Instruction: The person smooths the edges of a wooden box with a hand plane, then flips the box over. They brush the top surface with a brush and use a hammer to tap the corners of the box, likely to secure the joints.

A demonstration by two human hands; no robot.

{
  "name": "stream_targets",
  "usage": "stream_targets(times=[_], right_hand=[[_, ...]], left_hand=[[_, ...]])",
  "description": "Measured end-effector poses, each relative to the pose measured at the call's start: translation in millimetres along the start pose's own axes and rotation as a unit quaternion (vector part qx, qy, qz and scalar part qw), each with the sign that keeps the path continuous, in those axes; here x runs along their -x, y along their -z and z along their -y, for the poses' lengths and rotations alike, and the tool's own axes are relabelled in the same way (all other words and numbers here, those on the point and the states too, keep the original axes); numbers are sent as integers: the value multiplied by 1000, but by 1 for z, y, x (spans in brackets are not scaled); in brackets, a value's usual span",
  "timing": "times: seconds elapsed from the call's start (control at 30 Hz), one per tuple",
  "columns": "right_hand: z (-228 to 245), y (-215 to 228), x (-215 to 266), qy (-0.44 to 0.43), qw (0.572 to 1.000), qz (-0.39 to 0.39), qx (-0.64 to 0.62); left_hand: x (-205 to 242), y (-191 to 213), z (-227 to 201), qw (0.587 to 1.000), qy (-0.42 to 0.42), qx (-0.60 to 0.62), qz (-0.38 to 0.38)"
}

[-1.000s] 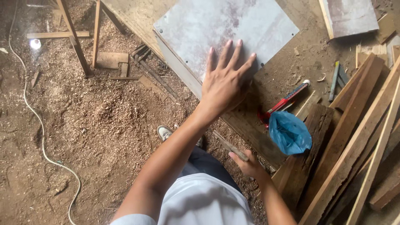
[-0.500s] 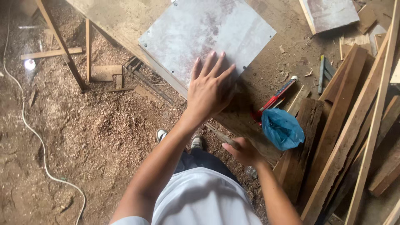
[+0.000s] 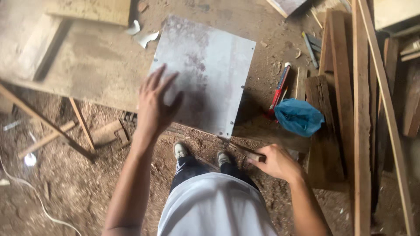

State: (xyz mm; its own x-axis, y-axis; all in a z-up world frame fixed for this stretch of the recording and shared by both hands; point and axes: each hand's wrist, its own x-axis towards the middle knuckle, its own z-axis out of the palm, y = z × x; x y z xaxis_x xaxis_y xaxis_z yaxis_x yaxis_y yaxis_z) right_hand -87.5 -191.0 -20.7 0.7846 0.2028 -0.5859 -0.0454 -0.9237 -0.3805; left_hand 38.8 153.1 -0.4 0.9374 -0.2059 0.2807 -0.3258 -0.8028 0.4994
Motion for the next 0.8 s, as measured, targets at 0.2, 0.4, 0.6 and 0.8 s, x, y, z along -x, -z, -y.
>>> stream_targets(times=[0.2, 0.4, 0.6, 0.8], right_hand=[[52, 8, 25, -57, 995, -59, -53], [72, 13, 33, -6, 983, -185, -3], [84, 47, 47, 58, 949, -291, 102], [89, 95, 23, 89, 906, -384, 153]], left_hand=[[-25, 5, 61, 976, 73, 131, 158], [-32, 0, 98, 948, -16, 274, 163], [-42, 14, 64, 987, -28, 15, 158], [-23, 2, -30, 959, -160, 56, 229]])
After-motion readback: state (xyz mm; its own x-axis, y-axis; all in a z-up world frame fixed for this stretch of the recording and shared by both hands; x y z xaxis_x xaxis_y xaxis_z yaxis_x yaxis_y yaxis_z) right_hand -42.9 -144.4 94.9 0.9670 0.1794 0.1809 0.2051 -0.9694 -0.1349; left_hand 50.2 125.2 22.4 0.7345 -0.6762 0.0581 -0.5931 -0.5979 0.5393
